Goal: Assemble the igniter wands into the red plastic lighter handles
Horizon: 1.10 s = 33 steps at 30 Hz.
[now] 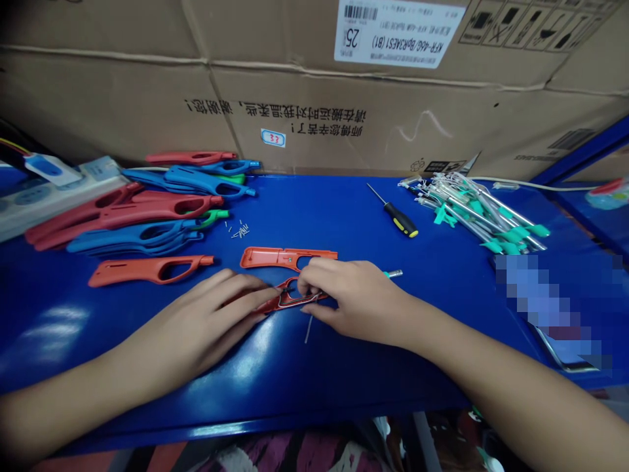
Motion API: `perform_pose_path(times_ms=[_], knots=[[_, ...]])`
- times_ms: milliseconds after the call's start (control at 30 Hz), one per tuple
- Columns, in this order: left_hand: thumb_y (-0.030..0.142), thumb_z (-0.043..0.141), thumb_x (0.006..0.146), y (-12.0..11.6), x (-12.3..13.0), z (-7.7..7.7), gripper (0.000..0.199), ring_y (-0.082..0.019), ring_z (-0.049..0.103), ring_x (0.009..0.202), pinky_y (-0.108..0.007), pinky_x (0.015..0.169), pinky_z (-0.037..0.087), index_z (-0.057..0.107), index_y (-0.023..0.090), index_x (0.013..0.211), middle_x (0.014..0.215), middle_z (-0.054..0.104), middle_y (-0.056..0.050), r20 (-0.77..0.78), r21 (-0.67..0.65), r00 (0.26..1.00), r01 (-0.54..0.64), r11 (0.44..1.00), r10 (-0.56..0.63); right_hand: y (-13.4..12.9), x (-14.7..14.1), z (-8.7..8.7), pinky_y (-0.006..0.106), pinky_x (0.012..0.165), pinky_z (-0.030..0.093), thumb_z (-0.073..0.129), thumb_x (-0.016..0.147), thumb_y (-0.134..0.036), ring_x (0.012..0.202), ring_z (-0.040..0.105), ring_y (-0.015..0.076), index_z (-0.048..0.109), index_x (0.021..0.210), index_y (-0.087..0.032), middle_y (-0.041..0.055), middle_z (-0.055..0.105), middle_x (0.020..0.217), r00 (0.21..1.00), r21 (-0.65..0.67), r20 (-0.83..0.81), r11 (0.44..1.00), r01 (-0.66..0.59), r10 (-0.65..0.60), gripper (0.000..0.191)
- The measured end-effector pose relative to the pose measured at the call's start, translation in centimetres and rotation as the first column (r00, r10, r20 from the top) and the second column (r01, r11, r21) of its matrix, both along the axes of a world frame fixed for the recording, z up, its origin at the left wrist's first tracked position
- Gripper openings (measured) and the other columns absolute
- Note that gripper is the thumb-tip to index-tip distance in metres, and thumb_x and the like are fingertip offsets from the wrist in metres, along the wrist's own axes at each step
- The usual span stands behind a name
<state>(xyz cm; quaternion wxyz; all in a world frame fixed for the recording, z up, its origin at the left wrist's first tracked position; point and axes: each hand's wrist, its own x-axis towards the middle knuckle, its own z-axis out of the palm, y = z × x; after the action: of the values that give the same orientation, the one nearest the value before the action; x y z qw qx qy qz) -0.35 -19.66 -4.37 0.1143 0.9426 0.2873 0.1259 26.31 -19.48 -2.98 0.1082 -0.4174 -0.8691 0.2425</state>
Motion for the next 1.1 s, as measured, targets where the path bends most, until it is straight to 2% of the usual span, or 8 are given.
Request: perform_pose_path(times_ms=[133, 367, 600, 933, 1100], knots=[[0.018, 0.049, 0.102, 0.08, 0.03, -0.07, 0.035, -0.027, 0.055, 0.101, -0.044, 0.084, 0.054, 0.059, 0.022, 0.135, 0.12, 0.063, -0.011, -0.015, -0.008, 1.0, 0.022, 1.0, -0.022, -0.08, 0.0, -0.14, 0.025, 0.066, 0.035, 0.059, 0.097, -0.024, 0.077, 0.057, 0.0118, 0.061, 0.095, -0.022, -0.0012, 0.066, 0.093, 1.0, 0.029, -0.004, 0.999, -0.016, 0.016, 0.003], [0.015, 0.047, 0.101, 0.04, -0.1, -0.08, 0.036, -0.027, 0.052, 0.102, -0.043, 0.084, 0.053, 0.059, 0.023, 0.134, 0.12, 0.061, -0.011, -0.048, -0.004, 0.998, 0.038, 0.999, -0.038, 0.12, -0.13, -0.41, 0.024, 0.063, 0.034, 0.065, 0.093, -0.021, 0.067, 0.051, 0.0096, 0.061, 0.087, -0.02, -0.0034, 0.06, 0.079, 0.996, 0.022, -0.074, 0.998, 0.057, -0.055, 0.007], [0.015, 0.047, 0.101, 0.12, -0.06, 0.04, 0.039, -0.027, 0.051, 0.103, -0.044, 0.085, 0.053, 0.055, 0.027, 0.137, 0.123, 0.06, -0.009, -0.058, -0.014, 0.997, 0.044, 0.999, -0.045, 0.23, -0.18, -0.54, 0.024, 0.065, 0.037, 0.067, 0.092, -0.019, 0.07, 0.051, 0.0094, 0.064, 0.088, -0.019, -0.0015, 0.06, 0.084, 0.99, 0.008, -0.131, 0.999, 0.049, -0.048, 0.005], [0.012, 0.05, 0.098, 0.09, -0.16, 0.1, 0.042, -0.027, 0.052, 0.1, -0.045, 0.083, 0.054, 0.056, 0.026, 0.136, 0.124, 0.061, -0.008, -0.087, 0.025, 0.995, 0.053, 0.998, -0.05, 0.04, 0.09, -0.32, 0.027, 0.074, 0.045, 0.059, 0.098, -0.024, 0.086, 0.063, 0.0141, 0.067, 0.095, -0.02, 0.0017, 0.066, 0.096, 0.999, 0.058, -0.027, 0.998, -0.02, 0.022, 0.01], [0.013, 0.05, 0.099, 0.16, -0.08, -0.08, 0.039, -0.028, 0.052, 0.103, -0.045, 0.085, 0.053, 0.056, 0.025, 0.136, 0.124, 0.062, -0.008, -0.075, 0.041, 0.996, 0.044, 0.998, -0.041, -0.4, 0.21, 0.06, 0.026, 0.07, 0.044, 0.056, 0.1, -0.026, 0.083, 0.065, 0.0132, 0.07, 0.097, -0.021, 0.0007, 0.067, 0.098, 0.997, 0.115, 0.052, 0.992, -0.059, 0.053, 0.015]])
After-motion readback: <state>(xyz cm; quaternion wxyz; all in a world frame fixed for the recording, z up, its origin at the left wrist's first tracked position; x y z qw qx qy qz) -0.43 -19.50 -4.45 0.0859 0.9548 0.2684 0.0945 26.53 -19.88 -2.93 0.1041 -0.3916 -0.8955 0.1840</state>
